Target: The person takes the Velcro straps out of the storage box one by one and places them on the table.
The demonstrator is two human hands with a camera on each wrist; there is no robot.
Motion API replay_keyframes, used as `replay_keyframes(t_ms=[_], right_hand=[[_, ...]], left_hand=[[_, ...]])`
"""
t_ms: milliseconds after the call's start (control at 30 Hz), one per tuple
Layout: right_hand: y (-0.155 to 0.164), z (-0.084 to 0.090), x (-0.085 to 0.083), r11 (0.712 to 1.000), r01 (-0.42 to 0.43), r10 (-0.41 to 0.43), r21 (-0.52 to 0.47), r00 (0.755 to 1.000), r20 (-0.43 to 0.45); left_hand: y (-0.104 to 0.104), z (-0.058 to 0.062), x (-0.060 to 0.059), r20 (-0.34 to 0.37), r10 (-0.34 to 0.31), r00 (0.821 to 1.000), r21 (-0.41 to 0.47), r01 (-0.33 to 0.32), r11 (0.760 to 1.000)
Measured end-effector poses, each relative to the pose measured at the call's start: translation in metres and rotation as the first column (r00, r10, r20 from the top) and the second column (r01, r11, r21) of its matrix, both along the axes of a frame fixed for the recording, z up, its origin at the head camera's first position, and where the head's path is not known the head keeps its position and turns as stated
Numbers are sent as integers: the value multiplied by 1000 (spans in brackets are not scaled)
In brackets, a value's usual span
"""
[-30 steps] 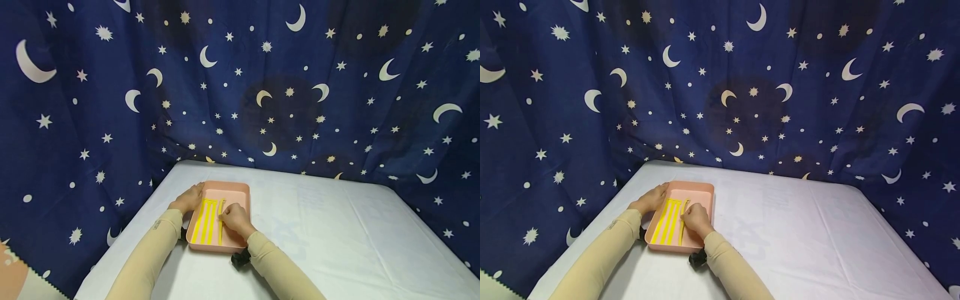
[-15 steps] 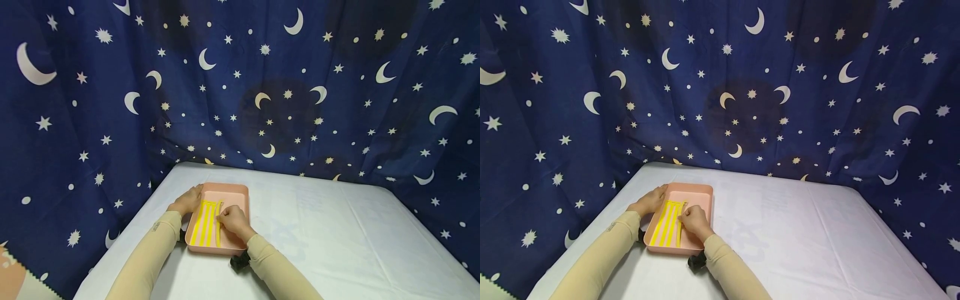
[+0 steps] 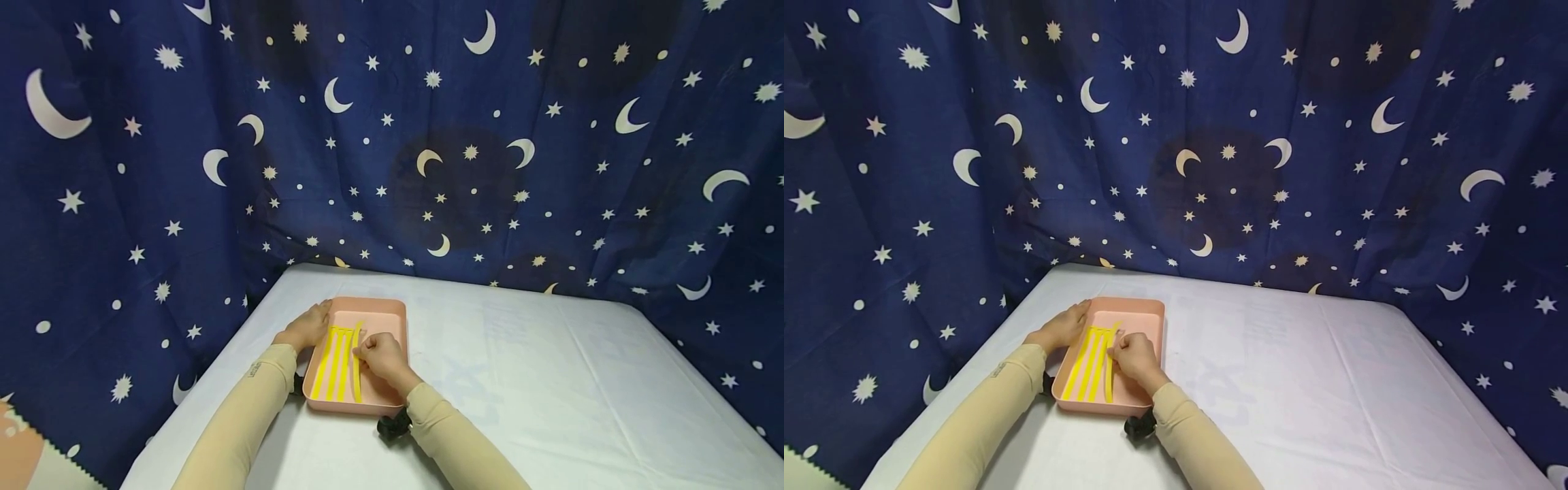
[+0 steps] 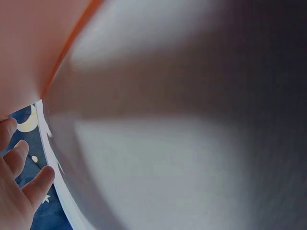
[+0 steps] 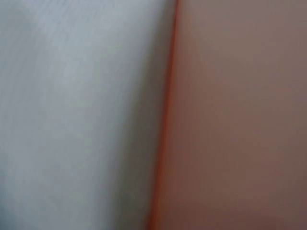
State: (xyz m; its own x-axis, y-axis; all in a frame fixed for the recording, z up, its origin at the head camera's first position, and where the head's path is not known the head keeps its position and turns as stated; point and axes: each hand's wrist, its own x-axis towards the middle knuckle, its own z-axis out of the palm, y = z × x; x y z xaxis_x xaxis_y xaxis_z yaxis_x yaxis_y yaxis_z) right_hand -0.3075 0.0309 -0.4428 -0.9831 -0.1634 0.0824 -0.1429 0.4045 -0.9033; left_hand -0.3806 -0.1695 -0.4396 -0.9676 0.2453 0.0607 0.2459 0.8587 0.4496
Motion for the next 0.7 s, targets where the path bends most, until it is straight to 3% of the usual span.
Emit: replay_keyframes(t_ms=[267,700], right_hand=[[3,0,1,1000,-8,9,-25,999,33],[8,0,-1,995,-26,26,-96,1000,-6]], left_hand=[[3,1,3,24,20,999,2,-20,1000],[4,4,3,26,23,999,-6,-23,1000]])
